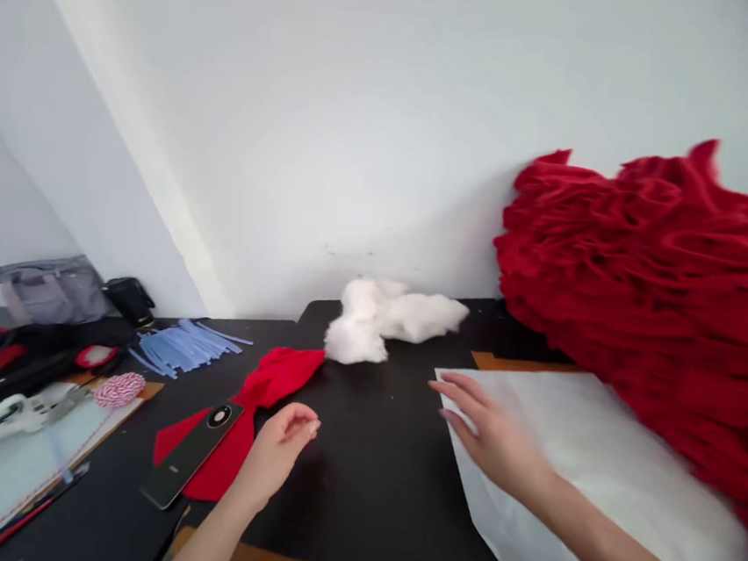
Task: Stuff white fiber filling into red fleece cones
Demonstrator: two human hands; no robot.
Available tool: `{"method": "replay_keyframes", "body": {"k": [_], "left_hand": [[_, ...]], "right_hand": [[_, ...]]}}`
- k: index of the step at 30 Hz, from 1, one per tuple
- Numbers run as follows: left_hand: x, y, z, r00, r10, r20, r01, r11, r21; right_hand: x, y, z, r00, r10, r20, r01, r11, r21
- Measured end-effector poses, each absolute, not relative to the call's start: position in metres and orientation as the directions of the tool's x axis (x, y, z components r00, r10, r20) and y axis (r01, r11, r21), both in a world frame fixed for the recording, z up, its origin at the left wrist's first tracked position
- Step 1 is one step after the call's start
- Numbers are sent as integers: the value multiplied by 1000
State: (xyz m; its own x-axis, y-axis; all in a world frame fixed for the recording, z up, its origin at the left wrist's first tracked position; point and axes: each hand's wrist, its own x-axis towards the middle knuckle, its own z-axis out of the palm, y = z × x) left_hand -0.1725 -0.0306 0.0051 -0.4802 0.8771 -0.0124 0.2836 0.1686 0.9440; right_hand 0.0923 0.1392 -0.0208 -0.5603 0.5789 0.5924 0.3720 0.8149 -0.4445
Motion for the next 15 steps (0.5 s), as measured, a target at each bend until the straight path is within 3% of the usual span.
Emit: {"method": "replay_keyframes", "body": {"k": [3,8,12,15], "left_hand": [[-201,-21,11,-511,854,101,467,177,867],[-200,21,-4,-456,864,212,671,177,720],[-177,83,-26,-211,884,417,930,50,365],[-169,130,-41,-225,881,416,940,83,332]], "right_hand": [[-15,169,-17,-679,441,586,369,896,-247],[-89,205,-48,-643,538,544,443,842,-309],[-77,216,-59,-663,482,572,345,876,-338],[-56,214,-51,-679,452,579,278,888,-367]]}}
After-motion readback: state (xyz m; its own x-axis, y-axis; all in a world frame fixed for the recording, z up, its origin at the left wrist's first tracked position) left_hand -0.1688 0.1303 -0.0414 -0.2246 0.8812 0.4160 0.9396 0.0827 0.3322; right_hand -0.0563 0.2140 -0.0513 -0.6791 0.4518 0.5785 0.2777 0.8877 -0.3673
